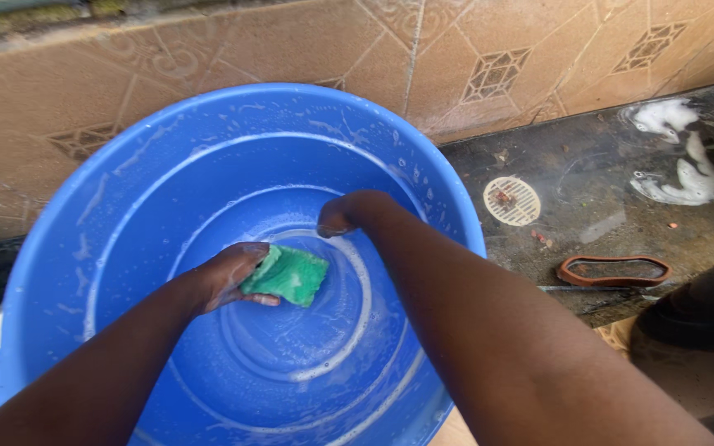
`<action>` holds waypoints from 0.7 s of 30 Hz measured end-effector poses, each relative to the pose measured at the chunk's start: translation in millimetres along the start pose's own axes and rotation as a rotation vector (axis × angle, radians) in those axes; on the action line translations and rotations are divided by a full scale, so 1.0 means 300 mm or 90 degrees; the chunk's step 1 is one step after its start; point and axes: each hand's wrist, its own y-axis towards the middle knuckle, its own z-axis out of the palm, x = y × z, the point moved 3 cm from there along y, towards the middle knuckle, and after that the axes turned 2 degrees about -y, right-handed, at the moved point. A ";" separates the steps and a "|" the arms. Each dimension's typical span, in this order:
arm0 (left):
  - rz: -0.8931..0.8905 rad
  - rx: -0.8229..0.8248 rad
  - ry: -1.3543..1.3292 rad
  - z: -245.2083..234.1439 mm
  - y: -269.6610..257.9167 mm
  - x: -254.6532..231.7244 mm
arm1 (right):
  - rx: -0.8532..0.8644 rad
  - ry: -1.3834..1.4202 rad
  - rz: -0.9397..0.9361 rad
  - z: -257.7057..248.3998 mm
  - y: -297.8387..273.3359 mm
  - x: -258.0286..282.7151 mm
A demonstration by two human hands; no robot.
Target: The person washes a large blue plastic basin with a sponge and soapy water, then rinses it under a running faucet.
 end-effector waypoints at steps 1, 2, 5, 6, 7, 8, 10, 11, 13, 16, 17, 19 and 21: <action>0.055 -0.084 0.142 -0.018 0.009 -0.007 | -0.006 -0.009 0.004 -0.026 -0.019 -0.001; 0.104 -0.165 0.284 -0.036 0.001 -0.009 | -0.008 -0.015 0.006 -0.035 -0.039 -0.004; 0.333 -0.440 0.808 -0.023 -0.049 -0.027 | -0.004 -0.034 0.020 -0.039 -0.072 -0.039; 0.336 -0.443 0.807 0.020 -0.024 -0.025 | -0.001 -0.040 0.021 -0.036 -0.074 -0.056; 0.310 -0.360 0.849 0.073 0.009 -0.003 | 0.003 -0.050 0.022 -0.033 -0.070 -0.069; 0.273 -0.272 0.890 0.101 0.020 0.046 | 0.013 -0.053 0.018 -0.004 -0.065 -0.074; 0.247 -0.264 0.926 0.160 0.063 0.108 | 0.028 -0.066 0.007 0.047 -0.046 -0.082; 0.224 -0.258 0.960 0.179 0.086 0.121 | 0.036 -0.073 0.003 0.070 -0.035 -0.087; 0.272 -0.179 0.973 0.247 0.118 0.129 | 0.039 -0.085 0.005 0.077 -0.014 -0.107; 0.286 0.001 1.041 0.309 0.097 0.211 | 0.011 -0.061 0.007 0.087 -0.011 -0.098; 0.264 0.095 1.095 0.308 0.097 0.253 | 0.015 -0.061 0.003 0.097 -0.018 -0.080; 0.282 -0.060 1.034 0.186 0.123 0.213 | 0.015 -0.059 0.024 0.054 -0.044 -0.072; 0.178 -0.196 1.116 0.036 0.155 0.136 | 0.028 -0.051 0.056 0.046 -0.095 -0.094</action>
